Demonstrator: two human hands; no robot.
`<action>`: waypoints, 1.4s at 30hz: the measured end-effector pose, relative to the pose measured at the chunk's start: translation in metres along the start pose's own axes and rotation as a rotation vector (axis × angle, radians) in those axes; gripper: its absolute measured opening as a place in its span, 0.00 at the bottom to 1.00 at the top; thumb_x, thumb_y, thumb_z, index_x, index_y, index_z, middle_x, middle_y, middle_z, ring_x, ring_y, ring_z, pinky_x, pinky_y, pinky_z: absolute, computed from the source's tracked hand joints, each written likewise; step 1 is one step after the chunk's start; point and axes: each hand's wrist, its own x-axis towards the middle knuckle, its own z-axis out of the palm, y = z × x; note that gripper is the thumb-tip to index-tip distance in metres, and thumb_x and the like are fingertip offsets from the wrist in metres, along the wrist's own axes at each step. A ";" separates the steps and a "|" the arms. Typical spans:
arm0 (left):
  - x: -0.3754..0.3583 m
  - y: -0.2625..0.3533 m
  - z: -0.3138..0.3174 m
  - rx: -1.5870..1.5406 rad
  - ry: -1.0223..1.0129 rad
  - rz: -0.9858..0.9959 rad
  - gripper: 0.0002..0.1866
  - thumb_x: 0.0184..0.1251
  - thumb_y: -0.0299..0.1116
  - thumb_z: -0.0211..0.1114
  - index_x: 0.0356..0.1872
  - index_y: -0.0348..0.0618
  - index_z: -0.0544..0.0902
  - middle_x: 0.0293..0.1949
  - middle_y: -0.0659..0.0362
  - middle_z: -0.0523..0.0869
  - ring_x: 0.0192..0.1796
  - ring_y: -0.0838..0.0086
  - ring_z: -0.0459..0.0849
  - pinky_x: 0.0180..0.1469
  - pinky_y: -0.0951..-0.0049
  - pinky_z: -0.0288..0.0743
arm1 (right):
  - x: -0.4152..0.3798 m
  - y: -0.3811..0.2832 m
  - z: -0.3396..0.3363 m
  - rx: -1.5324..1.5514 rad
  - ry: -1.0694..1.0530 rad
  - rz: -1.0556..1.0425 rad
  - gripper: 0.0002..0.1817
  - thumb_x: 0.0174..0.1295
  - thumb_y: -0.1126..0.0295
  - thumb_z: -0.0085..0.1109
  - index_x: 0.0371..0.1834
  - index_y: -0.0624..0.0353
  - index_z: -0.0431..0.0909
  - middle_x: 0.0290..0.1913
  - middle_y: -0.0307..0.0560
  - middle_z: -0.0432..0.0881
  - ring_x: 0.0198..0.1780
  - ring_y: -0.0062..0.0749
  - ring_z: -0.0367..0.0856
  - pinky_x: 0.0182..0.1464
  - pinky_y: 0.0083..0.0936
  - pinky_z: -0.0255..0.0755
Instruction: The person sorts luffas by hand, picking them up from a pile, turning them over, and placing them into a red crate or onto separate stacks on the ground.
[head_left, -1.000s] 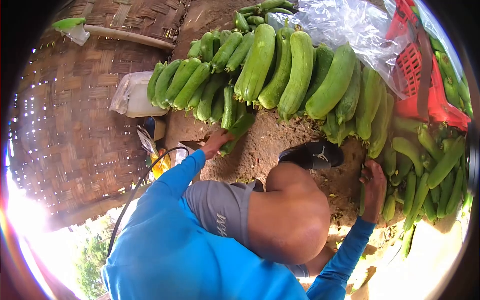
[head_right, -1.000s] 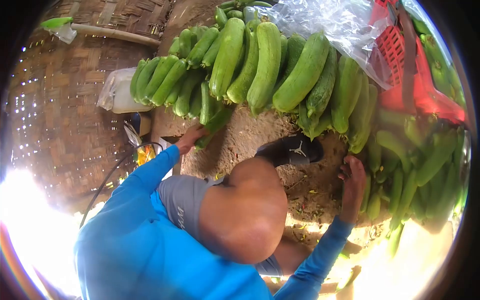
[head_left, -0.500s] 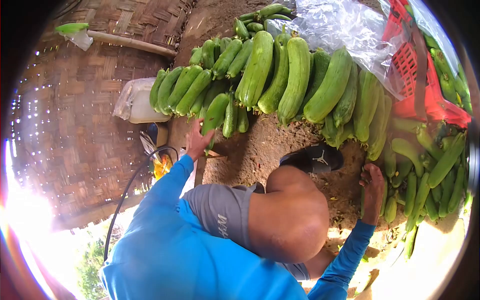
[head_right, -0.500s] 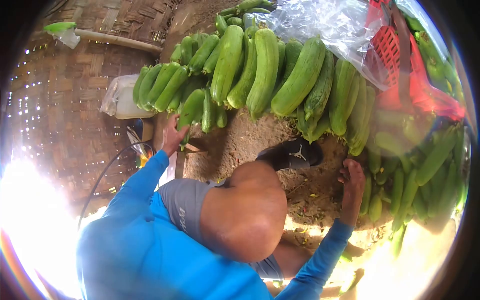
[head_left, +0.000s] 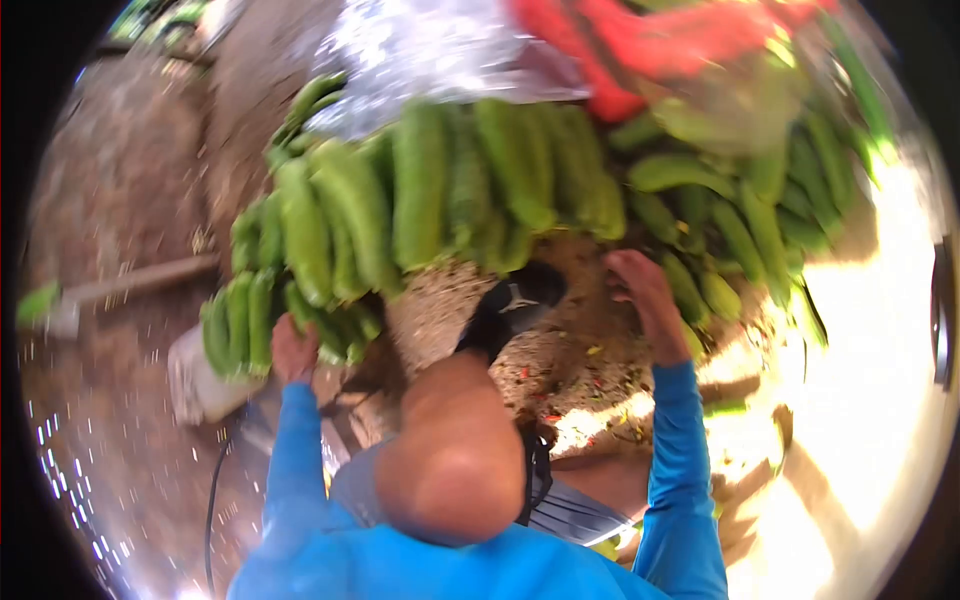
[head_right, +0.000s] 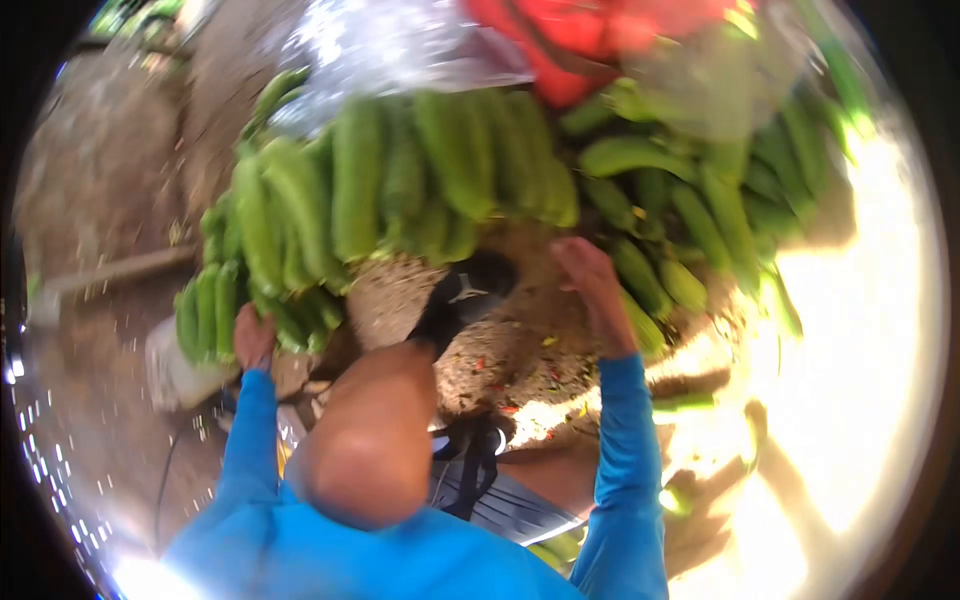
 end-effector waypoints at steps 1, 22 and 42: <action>0.008 -0.001 -0.009 -0.086 0.064 0.077 0.17 0.65 0.40 0.61 0.49 0.41 0.78 0.47 0.47 0.83 0.50 0.54 0.81 0.52 0.57 0.75 | 0.000 0.001 -0.001 -0.011 -0.009 -0.041 0.21 0.65 0.50 0.58 0.49 0.55 0.79 0.42 0.33 0.79 0.43 0.18 0.75 0.42 0.22 0.71; 0.019 0.602 -0.002 -0.316 -0.211 1.104 0.41 0.53 0.56 0.67 0.61 0.35 0.68 0.50 0.39 0.82 0.53 0.42 0.80 0.58 0.47 0.73 | -0.040 -0.007 -0.118 -0.523 0.791 -0.452 0.13 0.62 0.65 0.61 0.46 0.59 0.80 0.44 0.50 0.81 0.44 0.41 0.81 0.48 0.33 0.75; 0.006 0.254 -0.175 -1.388 -0.683 0.326 0.27 0.57 0.46 0.68 0.53 0.35 0.79 0.42 0.59 0.83 0.44 0.77 0.79 0.47 0.73 0.73 | -0.023 0.015 -0.206 -0.863 0.689 -0.033 0.37 0.64 0.42 0.54 0.64 0.63 0.70 0.59 0.62 0.76 0.59 0.55 0.75 0.61 0.41 0.68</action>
